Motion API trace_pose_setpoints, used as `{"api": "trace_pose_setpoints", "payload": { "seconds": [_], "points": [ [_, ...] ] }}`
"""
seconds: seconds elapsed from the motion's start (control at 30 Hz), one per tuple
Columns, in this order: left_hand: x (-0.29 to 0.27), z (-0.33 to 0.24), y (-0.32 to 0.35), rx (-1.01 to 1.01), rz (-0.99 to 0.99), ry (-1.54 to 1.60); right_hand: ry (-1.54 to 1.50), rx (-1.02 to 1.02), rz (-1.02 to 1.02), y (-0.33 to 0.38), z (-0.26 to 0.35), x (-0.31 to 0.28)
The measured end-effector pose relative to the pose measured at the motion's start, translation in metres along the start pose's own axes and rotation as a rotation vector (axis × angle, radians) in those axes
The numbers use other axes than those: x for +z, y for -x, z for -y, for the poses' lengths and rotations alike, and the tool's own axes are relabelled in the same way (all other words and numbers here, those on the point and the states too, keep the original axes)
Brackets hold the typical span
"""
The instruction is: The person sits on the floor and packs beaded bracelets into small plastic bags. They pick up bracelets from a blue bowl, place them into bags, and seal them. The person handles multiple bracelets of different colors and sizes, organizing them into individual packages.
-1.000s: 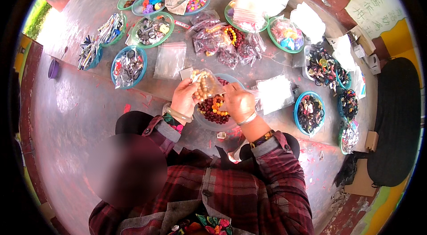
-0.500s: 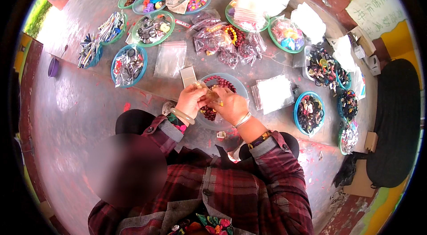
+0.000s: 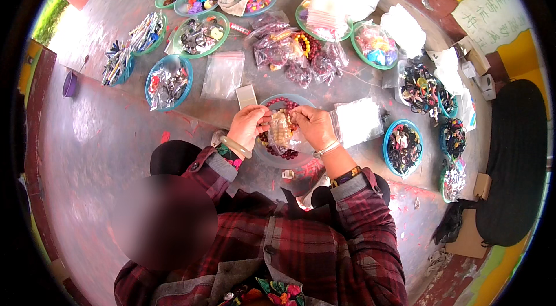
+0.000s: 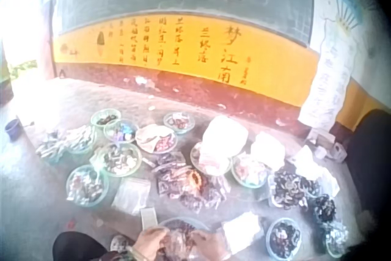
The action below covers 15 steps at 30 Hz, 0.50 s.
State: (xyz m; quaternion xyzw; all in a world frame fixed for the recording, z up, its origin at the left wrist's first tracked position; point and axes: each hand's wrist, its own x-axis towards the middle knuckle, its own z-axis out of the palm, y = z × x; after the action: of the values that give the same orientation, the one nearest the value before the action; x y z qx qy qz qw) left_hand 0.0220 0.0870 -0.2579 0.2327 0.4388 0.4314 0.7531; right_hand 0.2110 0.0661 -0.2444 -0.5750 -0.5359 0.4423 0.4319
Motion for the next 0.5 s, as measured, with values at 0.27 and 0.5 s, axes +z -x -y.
{"api": "trace_pose_setpoints", "payload": {
  "seconds": [0.27,0.5],
  "points": [
    [-0.002,-0.005,-0.004,0.068,-0.151,-0.042,0.846,-0.114,0.249,0.009,0.0,0.008],
    [-0.065,0.052,-0.059,0.235,-0.088,-1.015,0.991,-0.029,0.396,0.006,-0.009,0.009]
  ]
}}
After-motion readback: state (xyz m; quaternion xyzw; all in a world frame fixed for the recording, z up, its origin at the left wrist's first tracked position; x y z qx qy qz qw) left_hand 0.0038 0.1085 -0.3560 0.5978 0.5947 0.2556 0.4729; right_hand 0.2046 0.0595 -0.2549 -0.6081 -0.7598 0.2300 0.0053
